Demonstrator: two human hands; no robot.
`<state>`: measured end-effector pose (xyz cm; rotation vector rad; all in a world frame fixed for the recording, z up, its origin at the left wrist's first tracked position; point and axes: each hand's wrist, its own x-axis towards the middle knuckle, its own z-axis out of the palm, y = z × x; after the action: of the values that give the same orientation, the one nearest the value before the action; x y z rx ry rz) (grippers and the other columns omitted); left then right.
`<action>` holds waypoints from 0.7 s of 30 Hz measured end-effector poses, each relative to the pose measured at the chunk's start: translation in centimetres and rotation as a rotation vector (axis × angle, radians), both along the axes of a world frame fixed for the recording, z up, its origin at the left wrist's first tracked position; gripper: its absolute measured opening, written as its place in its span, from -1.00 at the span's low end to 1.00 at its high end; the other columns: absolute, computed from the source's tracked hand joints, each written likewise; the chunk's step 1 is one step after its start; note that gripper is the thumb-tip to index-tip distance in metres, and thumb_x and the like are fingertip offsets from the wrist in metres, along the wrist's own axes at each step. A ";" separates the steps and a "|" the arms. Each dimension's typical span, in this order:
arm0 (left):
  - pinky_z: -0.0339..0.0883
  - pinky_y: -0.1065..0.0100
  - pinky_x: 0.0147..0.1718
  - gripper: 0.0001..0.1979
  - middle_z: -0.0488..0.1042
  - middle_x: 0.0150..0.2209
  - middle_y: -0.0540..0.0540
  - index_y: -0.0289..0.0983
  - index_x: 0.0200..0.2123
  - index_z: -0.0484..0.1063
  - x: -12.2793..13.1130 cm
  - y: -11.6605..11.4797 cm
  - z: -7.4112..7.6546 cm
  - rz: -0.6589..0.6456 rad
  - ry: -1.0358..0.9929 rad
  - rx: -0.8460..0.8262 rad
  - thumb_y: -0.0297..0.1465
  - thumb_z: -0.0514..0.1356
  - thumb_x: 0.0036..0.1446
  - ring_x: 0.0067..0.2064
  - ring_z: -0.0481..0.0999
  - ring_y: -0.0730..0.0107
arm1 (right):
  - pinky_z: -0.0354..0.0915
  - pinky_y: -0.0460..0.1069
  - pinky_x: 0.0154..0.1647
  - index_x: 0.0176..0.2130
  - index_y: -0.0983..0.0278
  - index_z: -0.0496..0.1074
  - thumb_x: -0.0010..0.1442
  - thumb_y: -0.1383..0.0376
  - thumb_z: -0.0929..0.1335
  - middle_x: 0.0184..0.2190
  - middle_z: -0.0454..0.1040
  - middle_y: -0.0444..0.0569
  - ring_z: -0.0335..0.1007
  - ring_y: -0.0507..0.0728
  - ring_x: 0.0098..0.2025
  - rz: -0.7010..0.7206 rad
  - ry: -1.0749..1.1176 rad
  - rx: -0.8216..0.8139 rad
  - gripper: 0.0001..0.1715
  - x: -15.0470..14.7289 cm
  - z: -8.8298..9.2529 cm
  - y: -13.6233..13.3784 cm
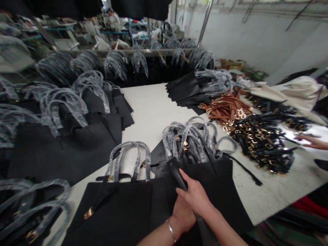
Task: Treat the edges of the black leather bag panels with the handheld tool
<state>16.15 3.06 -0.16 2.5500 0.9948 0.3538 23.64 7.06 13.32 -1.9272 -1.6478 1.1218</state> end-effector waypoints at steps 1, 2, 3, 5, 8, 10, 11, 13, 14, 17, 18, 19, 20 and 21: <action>0.02 -0.13 0.28 -0.45 0.26 0.27 -0.13 -0.19 0.34 0.05 -0.3 0.0 0.3 0.016 0.008 0.029 -0.25 -0.04 0.32 0.32 0.12 0.01 | 0.37 0.03 -0.07 0.30 0.30 0.22 0.08 0.25 0.36 -0.13 0.58 -0.02 0.50 0.21 -0.15 -0.033 0.050 0.018 -0.19 0.7 0.4 -0.7; 0.00 -0.12 0.29 -0.41 0.19 0.31 -0.10 -0.17 0.35 0.00 -0.7 0.1 0.6 0.029 0.024 0.054 -0.19 -0.02 0.31 0.35 0.04 0.02 | 0.38 0.01 -0.12 0.30 0.27 0.22 0.09 0.25 0.37 -0.12 0.58 -0.05 0.50 0.19 -0.18 -0.071 0.096 0.011 -0.19 1.7 0.7 -1.6; -0.01 -0.12 0.30 -0.38 0.12 0.34 -0.08 -0.16 0.36 -0.03 -1.2 0.2 1.0 0.040 0.041 0.075 -0.14 0.00 0.30 0.37 -0.03 0.03 | 0.39 -0.01 -0.21 0.31 0.25 0.20 0.10 0.22 0.37 -0.15 0.58 -0.06 0.50 0.16 -0.26 -0.117 0.129 -0.014 -0.18 2.7 1.0 -2.7; 0.01 -0.13 0.30 -0.32 -0.02 0.39 -0.09 -0.16 0.37 -0.06 -2.3 0.2 1.4 0.042 0.058 0.104 -0.06 0.00 0.28 0.40 -0.11 0.03 | 0.35 -0.05 -0.44 0.34 0.23 0.13 0.10 0.15 0.38 -0.22 0.58 -0.10 0.43 0.09 -0.46 -0.241 0.164 -0.086 -0.11 4.8 1.2 -5.2; 0.05 -0.14 0.28 -0.29 -0.13 0.41 -0.12 -0.17 0.38 -0.10 -3.9 -0.3 1.3 0.015 0.066 0.119 -0.02 -0.01 0.27 0.40 -0.13 0.02 | 0.26 -0.07 -0.59 0.37 0.23 0.04 0.04 0.05 0.41 -0.24 0.56 -0.10 0.28 0.01 -0.60 -0.462 0.206 -0.134 0.02 7.7 1.0 -8.4; 0.07 -0.16 0.26 -0.30 -0.13 0.41 -0.14 -0.18 0.37 -0.09 -4.6 -0.7 0.9 -0.003 0.079 0.126 -0.05 0.01 0.27 0.40 -0.12 0.01 | 0.26 -0.06 -0.58 0.37 0.24 0.00 0.00 0.01 0.42 -0.21 0.53 -0.08 0.27 0.00 -0.60 -0.574 0.265 -0.121 0.10 9.4 0.6 -9.9; 0.06 -0.18 0.26 -0.32 -0.09 0.40 -0.17 -0.19 0.36 -0.05 -4.7 -0.9 0.8 -0.011 0.090 0.133 -0.09 0.03 0.27 0.39 -0.08 -0.01 | 0.25 -0.06 -0.58 0.38 0.26 -0.01 -0.02 0.00 0.43 -0.22 0.53 -0.07 0.28 0.00 -0.60 -0.620 0.293 -0.114 0.13 10.2 0.4 -10.4; 0.06 -0.23 0.25 -0.42 0.06 0.36 -0.21 -0.21 0.30 0.12 -4.4 -0.6 0.9 -0.016 0.119 0.133 -0.19 0.06 0.26 0.34 0.08 -0.06 | 0.24 -0.04 -0.58 0.37 0.29 0.00 -0.06 -0.01 0.45 -0.30 0.51 -0.09 0.28 0.01 -0.61 -0.694 0.347 -0.103 0.17 11.8 0.0 -11.2; 0.09 -0.22 0.23 -0.49 0.16 0.31 -0.23 -0.22 0.24 0.23 -4.0 -0.2 1.2 -0.006 0.131 0.121 -0.24 0.05 0.26 0.29 0.18 -0.05 | 0.24 -0.04 -0.59 0.36 0.30 0.01 -0.07 -0.01 0.45 -0.35 0.49 -0.11 0.28 0.01 -0.62 -0.728 0.370 -0.100 0.17 12.5 -0.2 -11.5; 0.26 -0.02 0.18 -0.60 0.25 0.26 -0.20 -0.24 0.15 0.33 -1.2 2.1 3.0 0.007 0.112 0.088 -0.36 0.01 0.27 0.20 0.32 0.07 | 0.21 -0.07 -0.63 0.35 0.29 0.03 -0.05 0.02 0.46 -0.50 0.39 -0.21 0.28 0.02 -0.64 -0.800 0.444 -0.085 0.13 14.2 -0.5 -11.6; 0.27 0.04 0.18 -0.57 0.19 0.30 -0.18 -0.25 0.19 0.28 0.0 3.0 3.7 -0.028 0.084 0.100 -0.39 0.00 0.27 0.24 0.27 0.09 | 0.20 -0.08 -0.64 0.35 0.27 0.04 -0.04 0.04 0.46 -0.50 0.38 -0.22 0.29 0.01 -0.65 -0.811 0.481 -0.079 0.10 14.7 -0.5 -11.6; 0.25 0.05 0.20 -0.53 0.09 0.35 -0.16 -0.24 0.25 0.20 1.2 3.9 4.3 -0.078 0.057 0.124 -0.39 0.01 0.27 0.29 0.19 0.09 | 0.19 -0.09 -0.65 0.34 0.25 0.04 -0.02 0.06 0.46 -0.49 0.38 -0.23 0.29 0.00 -0.65 -0.816 0.516 -0.078 0.08 15.1 -0.6 -11.4; 0.20 0.03 0.23 -0.48 -0.01 0.38 -0.14 -0.22 0.29 0.13 2.3 4.7 4.7 -0.127 0.038 0.151 -0.37 0.02 0.27 0.34 0.09 0.08 | 0.19 -0.10 -0.66 0.34 0.23 0.04 -0.01 0.08 0.46 -0.48 0.39 -0.22 0.30 -0.01 -0.65 -0.809 0.547 -0.085 0.05 15.5 -0.7 -11.2; 0.14 -0.02 0.26 -0.45 -0.08 0.40 -0.13 -0.20 0.31 0.08 3.3 5.3 5.0 -0.166 0.035 0.170 -0.33 0.05 0.27 0.37 0.00 0.05 | 0.19 -0.11 -0.67 0.34 0.21 0.05 0.00 0.10 0.46 -0.47 0.40 -0.22 0.30 -0.01 -0.66 -0.795 0.573 -0.096 0.03 15.7 -0.9 -10.9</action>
<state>19.41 8.41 4.79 2.7777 0.7870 0.3617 39.38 -3.83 12.47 -1.7964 -0.4597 1.2284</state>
